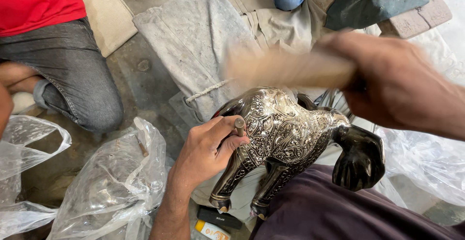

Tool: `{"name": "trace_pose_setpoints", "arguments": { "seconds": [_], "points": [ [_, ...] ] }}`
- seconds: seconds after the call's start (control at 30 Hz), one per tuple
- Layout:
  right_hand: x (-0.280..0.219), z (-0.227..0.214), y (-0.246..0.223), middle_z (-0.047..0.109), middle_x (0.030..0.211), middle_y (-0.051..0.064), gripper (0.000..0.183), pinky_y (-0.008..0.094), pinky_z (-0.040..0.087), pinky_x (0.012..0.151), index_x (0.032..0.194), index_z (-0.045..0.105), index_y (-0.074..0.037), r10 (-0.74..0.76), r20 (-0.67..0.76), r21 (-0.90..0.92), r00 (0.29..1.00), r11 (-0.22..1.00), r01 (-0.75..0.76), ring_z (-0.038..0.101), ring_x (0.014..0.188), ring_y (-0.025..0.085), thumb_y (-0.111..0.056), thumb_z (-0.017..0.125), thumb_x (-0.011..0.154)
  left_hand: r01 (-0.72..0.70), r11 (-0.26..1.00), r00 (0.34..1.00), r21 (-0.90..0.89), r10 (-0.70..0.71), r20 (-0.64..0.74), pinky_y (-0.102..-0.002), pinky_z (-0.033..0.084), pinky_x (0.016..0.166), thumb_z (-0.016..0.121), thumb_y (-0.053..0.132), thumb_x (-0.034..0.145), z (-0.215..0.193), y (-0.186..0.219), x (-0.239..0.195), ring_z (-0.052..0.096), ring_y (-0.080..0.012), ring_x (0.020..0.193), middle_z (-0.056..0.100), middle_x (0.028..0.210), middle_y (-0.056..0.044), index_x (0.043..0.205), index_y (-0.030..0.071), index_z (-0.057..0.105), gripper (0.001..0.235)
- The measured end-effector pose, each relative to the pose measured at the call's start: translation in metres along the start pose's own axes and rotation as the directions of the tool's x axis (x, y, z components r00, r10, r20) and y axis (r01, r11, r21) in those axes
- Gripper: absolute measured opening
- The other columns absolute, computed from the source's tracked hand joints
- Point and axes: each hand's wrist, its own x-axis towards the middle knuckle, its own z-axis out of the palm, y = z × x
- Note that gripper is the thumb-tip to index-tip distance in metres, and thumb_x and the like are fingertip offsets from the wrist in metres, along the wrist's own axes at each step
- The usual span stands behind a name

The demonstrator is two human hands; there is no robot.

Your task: The person uses a wooden mallet and a metal punch to engrave intricate patterns onto a silver-colored metal elephant figurine. They repeatedly strike the punch against the figurine's surface to create detailed designs.

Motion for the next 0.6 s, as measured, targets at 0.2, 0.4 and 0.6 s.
{"name": "trace_pose_setpoints", "arguments": {
  "seconds": [0.2,0.4,0.6],
  "points": [
    [-0.001,0.004,-0.004,0.066,0.091,0.004,0.043,0.033,0.056,0.065,0.126,0.055,-0.013,-0.021,-0.024,0.002,0.999,1.0,0.022,0.066,0.075,0.017,-0.021,0.071,0.087,-0.007,1.0,1.0,0.03,0.007,0.003,-0.036,0.054,0.063,0.079,0.018,0.092,-0.001,0.0,0.001,0.07,-0.0214,0.071,0.07,0.086,-0.008,0.12,0.007,0.063,0.034],
    [-0.001,0.01,-0.001,0.066,0.094,0.003,0.046,0.034,0.055,0.06,0.13,0.055,-0.015,0.156,0.066,0.033,0.985,0.987,-0.159,0.066,0.069,0.016,-0.014,0.071,0.087,0.008,0.999,1.0,-0.034,-0.007,0.03,-0.035,0.056,0.063,0.074,0.018,0.094,-0.002,0.0,0.002,0.075,-0.0206,0.075,0.071,0.089,-0.008,0.122,0.006,0.063,0.032],
    [-0.007,0.02,0.009,0.067,0.096,0.009,0.048,0.034,0.054,0.064,0.127,0.058,-0.008,0.054,0.057,0.16,0.997,0.985,-0.062,0.064,0.076,0.019,-0.008,0.073,0.081,0.027,0.999,0.998,-0.027,-0.026,0.05,-0.037,0.056,0.062,0.073,0.02,0.094,-0.003,0.0,0.005,0.077,-0.0228,0.078,0.071,0.09,-0.009,0.121,0.006,0.063,0.032]
  ]
}}
